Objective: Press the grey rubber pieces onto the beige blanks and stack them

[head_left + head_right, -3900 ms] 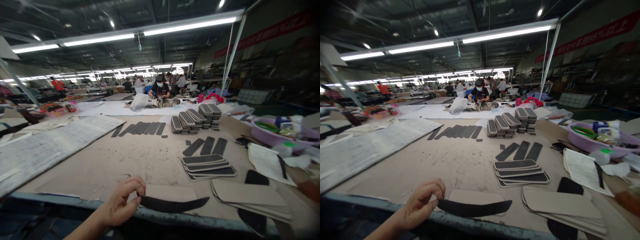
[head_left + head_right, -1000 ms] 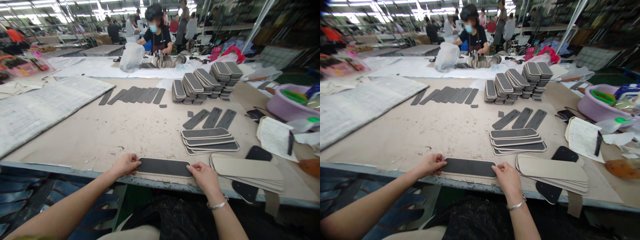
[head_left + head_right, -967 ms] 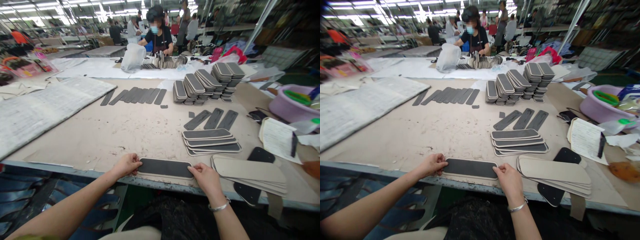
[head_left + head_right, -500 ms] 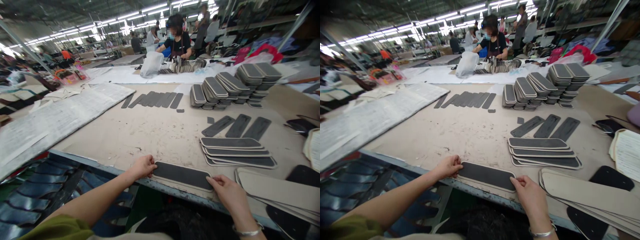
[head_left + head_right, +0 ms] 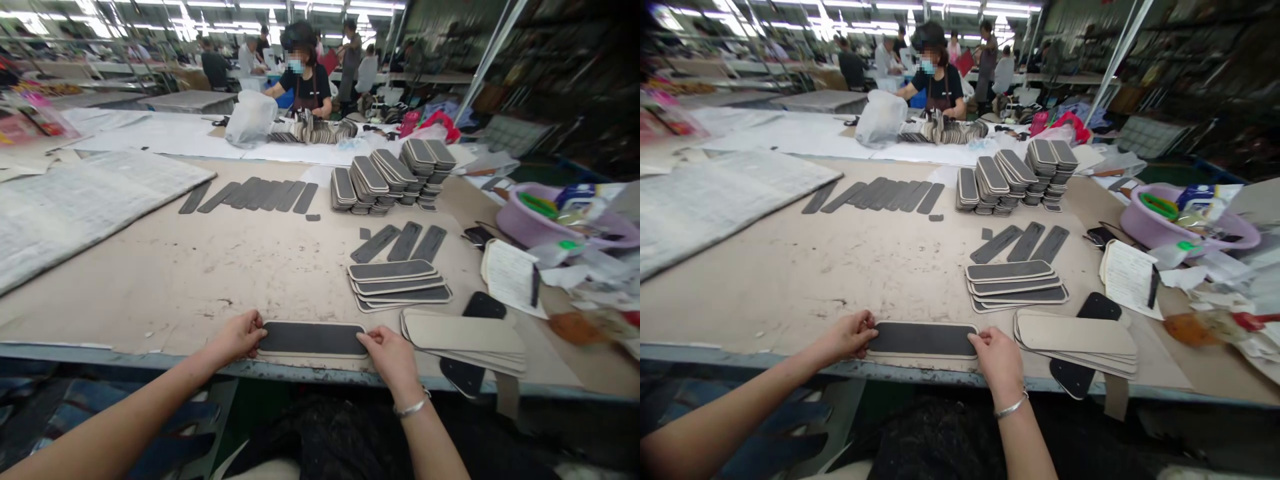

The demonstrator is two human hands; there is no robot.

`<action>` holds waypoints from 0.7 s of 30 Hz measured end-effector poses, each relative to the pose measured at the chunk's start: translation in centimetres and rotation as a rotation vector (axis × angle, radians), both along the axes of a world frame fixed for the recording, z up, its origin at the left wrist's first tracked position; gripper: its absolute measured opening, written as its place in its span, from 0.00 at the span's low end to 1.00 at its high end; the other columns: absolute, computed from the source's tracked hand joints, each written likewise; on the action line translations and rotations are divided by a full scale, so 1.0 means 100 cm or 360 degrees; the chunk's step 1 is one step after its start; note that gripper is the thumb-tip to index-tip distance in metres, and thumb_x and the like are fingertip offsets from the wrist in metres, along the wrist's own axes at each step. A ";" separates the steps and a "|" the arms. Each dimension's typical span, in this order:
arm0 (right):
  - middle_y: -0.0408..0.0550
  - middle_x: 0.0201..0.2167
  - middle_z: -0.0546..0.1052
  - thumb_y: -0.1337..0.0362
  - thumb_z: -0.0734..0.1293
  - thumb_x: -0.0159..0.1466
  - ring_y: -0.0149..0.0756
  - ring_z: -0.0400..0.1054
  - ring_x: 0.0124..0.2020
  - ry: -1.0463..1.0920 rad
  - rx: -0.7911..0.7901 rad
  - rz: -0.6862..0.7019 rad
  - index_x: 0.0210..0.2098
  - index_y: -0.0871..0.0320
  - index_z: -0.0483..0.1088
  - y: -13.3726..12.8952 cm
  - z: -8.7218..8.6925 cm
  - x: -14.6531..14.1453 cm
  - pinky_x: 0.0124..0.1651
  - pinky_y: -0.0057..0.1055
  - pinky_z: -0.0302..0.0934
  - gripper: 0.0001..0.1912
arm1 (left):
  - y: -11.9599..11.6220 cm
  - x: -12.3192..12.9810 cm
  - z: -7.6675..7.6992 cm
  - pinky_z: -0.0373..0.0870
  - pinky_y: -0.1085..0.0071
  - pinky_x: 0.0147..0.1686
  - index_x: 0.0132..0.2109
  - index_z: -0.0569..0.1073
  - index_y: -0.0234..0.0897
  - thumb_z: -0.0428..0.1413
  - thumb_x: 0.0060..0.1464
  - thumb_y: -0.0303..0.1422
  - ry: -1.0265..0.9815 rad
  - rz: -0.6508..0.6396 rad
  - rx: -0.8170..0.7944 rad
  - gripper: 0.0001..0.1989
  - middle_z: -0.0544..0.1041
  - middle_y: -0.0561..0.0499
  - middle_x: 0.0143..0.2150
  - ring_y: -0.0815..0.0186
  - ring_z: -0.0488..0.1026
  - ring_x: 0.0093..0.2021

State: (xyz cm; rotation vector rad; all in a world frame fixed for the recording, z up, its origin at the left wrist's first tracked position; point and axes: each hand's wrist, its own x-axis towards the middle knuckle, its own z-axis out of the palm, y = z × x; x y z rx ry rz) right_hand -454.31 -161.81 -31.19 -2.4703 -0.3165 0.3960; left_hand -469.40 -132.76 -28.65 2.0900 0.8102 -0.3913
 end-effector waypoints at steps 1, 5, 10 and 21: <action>0.43 0.24 0.76 0.49 0.64 0.55 0.35 0.70 0.29 -0.0006 0.0002 -0.0002 0.26 0.54 0.70 0.000 0.001 0.000 0.33 0.30 0.56 0.14 | 0.000 0.000 -0.001 0.60 0.78 0.15 0.34 0.56 0.40 0.49 0.52 0.34 -0.0002 -0.0004 0.0003 0.07 0.68 0.61 0.18 0.69 0.69 0.15; 0.41 0.22 0.75 0.50 0.62 0.59 0.35 0.68 0.27 -0.0066 -0.0034 0.0051 0.25 0.53 0.69 -0.002 0.003 -0.004 0.32 0.30 0.56 0.15 | 0.005 -0.002 -0.009 0.61 0.77 0.15 0.35 0.56 0.41 0.49 0.52 0.35 -0.0043 0.0013 -0.0063 0.07 0.66 0.62 0.16 0.68 0.69 0.15; 0.54 0.36 0.75 0.51 0.56 0.64 0.40 0.68 0.38 -0.0594 0.0018 0.0064 0.43 0.61 0.68 0.002 0.006 -0.024 0.43 0.36 0.61 0.21 | 0.009 -0.003 -0.017 0.60 0.77 0.16 0.35 0.56 0.41 0.49 0.51 0.36 -0.0031 0.0044 -0.0092 0.08 0.65 0.62 0.16 0.69 0.67 0.15; 0.50 0.66 0.48 0.49 0.54 0.64 0.39 0.36 0.66 -0.0657 0.0204 0.1289 0.64 0.61 0.47 0.063 0.004 -0.080 0.66 0.45 0.35 0.34 | 0.005 0.000 -0.014 0.59 0.76 0.15 0.33 0.55 0.41 0.47 0.51 0.36 -0.0062 0.0032 -0.0099 0.07 0.61 0.62 0.14 0.69 0.63 0.13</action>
